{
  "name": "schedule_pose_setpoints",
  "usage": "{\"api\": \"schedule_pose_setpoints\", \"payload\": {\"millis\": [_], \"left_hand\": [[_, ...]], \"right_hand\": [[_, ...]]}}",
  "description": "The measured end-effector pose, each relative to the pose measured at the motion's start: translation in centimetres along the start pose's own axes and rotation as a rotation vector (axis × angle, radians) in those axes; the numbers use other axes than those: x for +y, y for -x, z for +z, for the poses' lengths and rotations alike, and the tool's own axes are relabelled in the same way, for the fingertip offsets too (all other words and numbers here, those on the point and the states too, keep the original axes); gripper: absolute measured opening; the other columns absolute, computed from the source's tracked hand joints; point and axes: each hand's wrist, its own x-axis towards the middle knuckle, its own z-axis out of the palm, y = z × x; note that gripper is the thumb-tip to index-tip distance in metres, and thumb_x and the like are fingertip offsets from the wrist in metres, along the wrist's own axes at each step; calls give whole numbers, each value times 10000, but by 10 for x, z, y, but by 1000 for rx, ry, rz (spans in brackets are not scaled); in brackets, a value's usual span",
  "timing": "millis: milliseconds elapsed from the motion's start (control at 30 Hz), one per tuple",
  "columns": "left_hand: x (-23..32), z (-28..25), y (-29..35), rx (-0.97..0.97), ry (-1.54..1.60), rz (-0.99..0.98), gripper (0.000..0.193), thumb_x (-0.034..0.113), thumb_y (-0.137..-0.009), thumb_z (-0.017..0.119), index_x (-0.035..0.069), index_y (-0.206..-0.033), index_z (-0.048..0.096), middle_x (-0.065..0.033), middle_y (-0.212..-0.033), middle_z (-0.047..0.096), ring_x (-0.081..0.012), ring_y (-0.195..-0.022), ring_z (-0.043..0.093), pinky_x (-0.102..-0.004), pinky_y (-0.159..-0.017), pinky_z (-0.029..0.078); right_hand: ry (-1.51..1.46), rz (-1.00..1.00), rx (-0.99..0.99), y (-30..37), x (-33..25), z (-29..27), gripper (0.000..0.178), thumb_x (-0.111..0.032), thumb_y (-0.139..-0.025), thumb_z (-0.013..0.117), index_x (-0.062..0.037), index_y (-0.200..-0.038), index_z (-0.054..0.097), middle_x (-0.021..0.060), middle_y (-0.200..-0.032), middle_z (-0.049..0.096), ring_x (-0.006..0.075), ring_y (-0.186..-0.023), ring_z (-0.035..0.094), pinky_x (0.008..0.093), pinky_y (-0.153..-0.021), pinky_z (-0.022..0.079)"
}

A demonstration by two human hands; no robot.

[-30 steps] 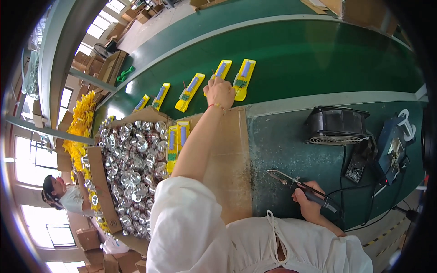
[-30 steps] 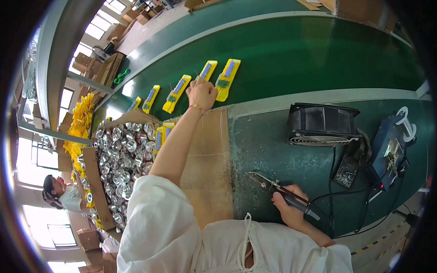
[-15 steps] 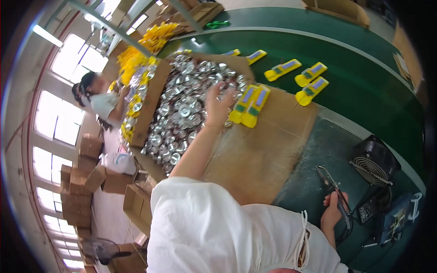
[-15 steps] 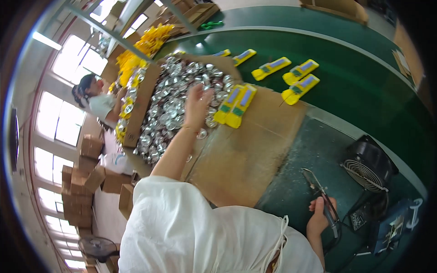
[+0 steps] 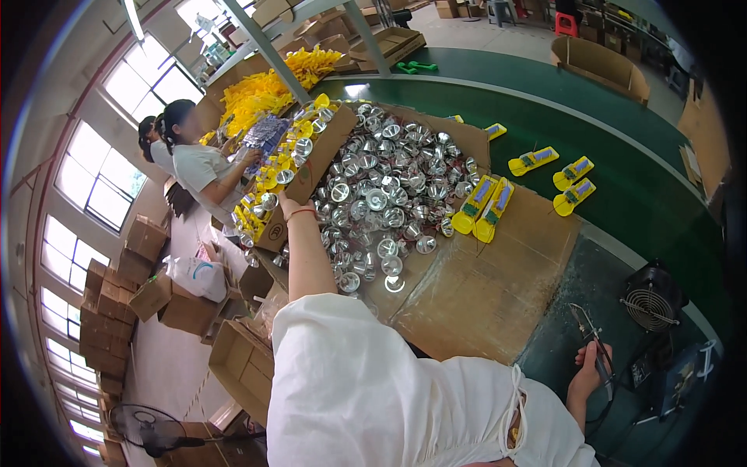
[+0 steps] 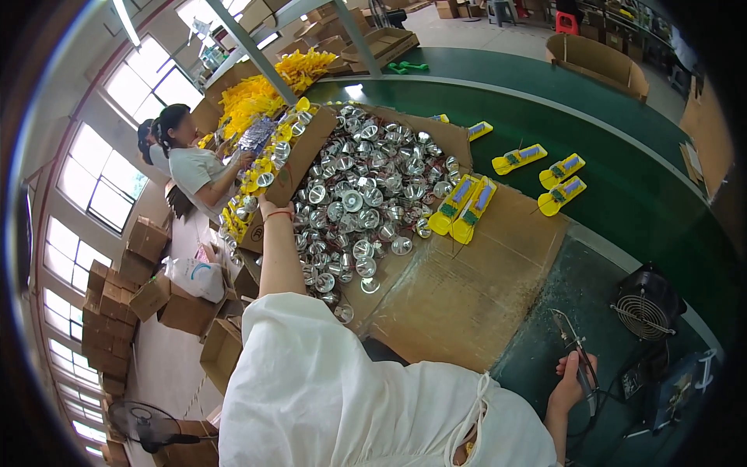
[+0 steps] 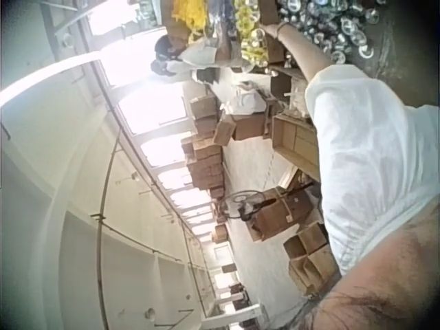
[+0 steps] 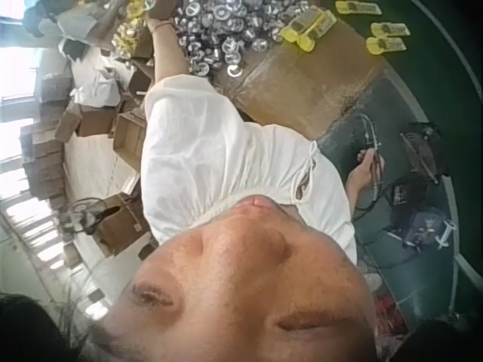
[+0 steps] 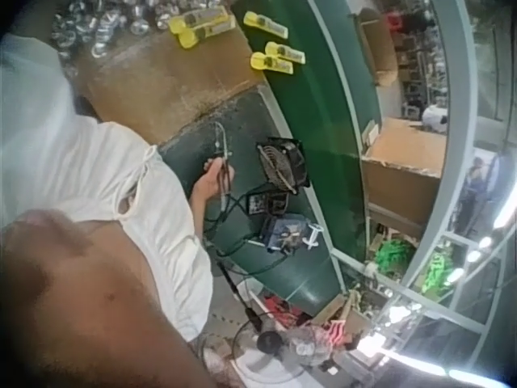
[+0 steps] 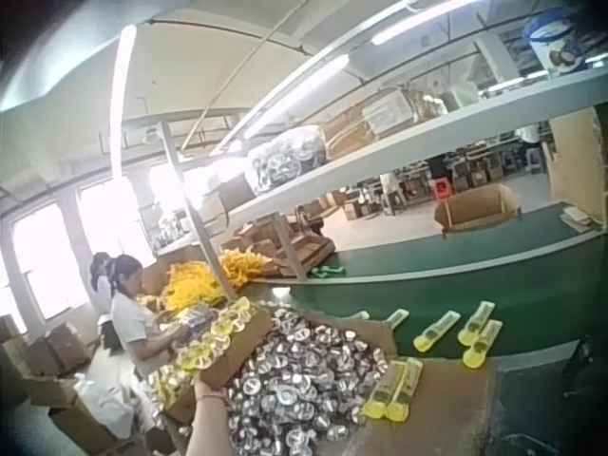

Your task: Soldering wires onto a circuit board for the assembly of light fixtures.

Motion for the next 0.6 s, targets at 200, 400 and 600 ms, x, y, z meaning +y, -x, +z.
{"api": "schedule_pose_setpoints", "payload": {"millis": [200,400,600], "left_hand": [[1,12,-1,-24,147,-71,410,447,-739,436,207,-1053,546,42,-1147,523,-230,-1039,487,-473,-697,402],[-4,3,34,12,226,-46,271,342,-681,558,197,-910,560,38,-972,577,-182,-896,532,-403,-760,396],[-8,-2,50,-95,235,39,265,275,-695,591,128,-911,547,-40,-931,587,-216,-868,545,-389,-725,455]], "right_hand": [[-5,-7,55,17,-8,12,122,-134,-839,567,-26,-880,530,32,-645,553,75,-525,499,185,-477,401],[-22,29,1,14,-18,10,123,-122,-828,576,-19,-876,530,42,-650,557,79,-532,514,189,-481,419],[-98,53,-29,16,-23,7,125,-116,-823,585,-10,-866,534,55,-640,559,85,-526,520,192,-486,427]]}}
